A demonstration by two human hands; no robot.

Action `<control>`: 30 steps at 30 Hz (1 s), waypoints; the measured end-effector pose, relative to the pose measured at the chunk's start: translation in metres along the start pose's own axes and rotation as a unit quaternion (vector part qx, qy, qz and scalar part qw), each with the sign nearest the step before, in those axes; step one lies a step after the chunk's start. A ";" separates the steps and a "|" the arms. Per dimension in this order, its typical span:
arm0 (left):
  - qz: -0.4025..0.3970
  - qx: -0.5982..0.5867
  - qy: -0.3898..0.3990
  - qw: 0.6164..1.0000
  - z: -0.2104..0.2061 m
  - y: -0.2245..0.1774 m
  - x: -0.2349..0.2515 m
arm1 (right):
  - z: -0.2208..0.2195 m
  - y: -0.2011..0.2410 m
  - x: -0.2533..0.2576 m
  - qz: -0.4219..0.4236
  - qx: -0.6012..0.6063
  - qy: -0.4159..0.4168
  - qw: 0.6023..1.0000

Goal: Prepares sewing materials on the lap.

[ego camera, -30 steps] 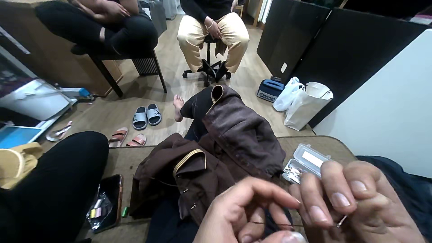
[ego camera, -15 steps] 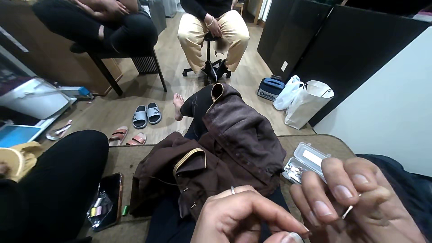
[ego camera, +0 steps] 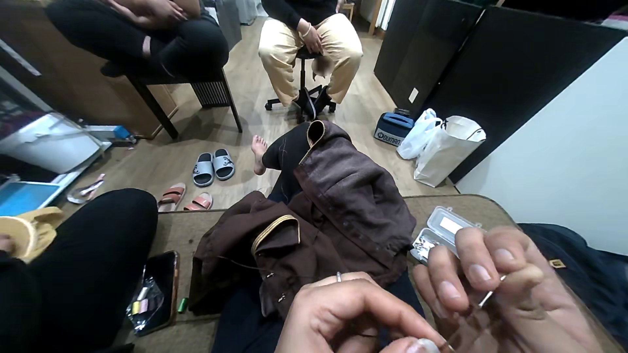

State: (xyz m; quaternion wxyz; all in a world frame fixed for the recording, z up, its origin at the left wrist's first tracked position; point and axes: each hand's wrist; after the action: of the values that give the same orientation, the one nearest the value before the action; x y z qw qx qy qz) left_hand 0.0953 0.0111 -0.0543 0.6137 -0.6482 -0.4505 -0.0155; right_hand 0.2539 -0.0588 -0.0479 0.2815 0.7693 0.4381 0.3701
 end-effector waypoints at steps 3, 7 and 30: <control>0.001 0.000 -0.001 1.000 0.000 0.000 0.000 | -0.001 0.000 -0.001 -0.004 -0.001 -0.001 1.000; 0.002 -0.003 -0.003 1.000 0.000 0.000 0.000 | -0.001 0.001 -0.001 -0.002 0.002 0.003 1.000; -0.022 0.022 0.011 0.999 0.004 -0.008 -0.001 | 0.000 0.004 -0.003 -0.033 0.017 0.025 0.999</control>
State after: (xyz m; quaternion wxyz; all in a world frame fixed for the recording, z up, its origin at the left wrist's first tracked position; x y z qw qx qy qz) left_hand 0.0877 0.0129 -0.0500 0.6323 -0.6242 -0.4582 -0.0257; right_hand 0.2545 -0.0634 -0.0458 0.2694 0.7494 0.4766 0.3724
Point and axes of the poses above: each hand's wrist, its own x-axis towards the middle knuckle, its own z-axis out of the back of the hand, y = z × x, and after that the axes turned 9 degrees about -z, right-handed
